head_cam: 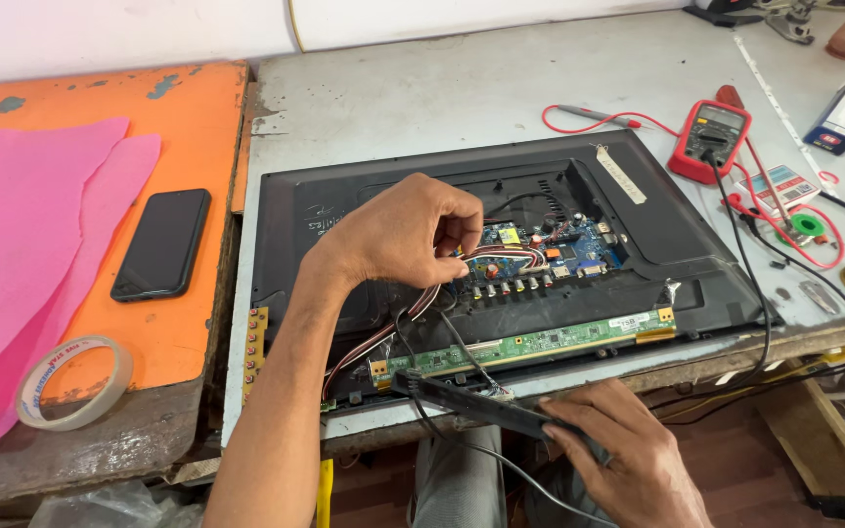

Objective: The person uses a screwdriver to tighten screws on a circuit board inside a disassembled television. They connect a power cable, plug it in, and use a remote to turn the TV on, which displays a blue screen.

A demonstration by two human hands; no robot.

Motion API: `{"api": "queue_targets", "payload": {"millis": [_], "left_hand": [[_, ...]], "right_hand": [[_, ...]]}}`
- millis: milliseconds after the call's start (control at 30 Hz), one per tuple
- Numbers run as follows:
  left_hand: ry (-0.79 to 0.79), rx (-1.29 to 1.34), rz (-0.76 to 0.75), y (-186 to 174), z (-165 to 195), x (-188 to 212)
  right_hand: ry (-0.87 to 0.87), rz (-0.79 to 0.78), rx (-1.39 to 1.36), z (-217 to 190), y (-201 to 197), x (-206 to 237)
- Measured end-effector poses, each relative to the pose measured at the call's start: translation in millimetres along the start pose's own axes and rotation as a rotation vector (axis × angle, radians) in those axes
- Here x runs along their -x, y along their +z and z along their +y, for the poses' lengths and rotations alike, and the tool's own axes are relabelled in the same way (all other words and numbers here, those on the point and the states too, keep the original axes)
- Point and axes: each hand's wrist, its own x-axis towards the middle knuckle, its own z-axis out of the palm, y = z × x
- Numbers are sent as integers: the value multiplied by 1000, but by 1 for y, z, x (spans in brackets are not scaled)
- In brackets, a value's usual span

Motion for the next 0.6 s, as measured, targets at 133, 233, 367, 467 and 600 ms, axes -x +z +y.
{"api": "queue_targets", "payload": {"millis": [133, 233, 367, 467, 600], "left_hand": [[-11, -19, 0, 10, 7, 2], [-18, -20, -19, 14, 6, 3], [9, -16, -34, 17, 1, 4], [-4, -34, -53, 18, -1, 5], [12, -61, -66, 19, -4, 3]], "right_hand": [[-88, 120, 6, -9, -14, 5], [-111, 149, 41, -13, -24, -1], [-152, 136, 36, -10, -33, -19], [-166, 99, 30, -4, -37, -35], [-201, 72, 66, 3, -43, -51]]}}
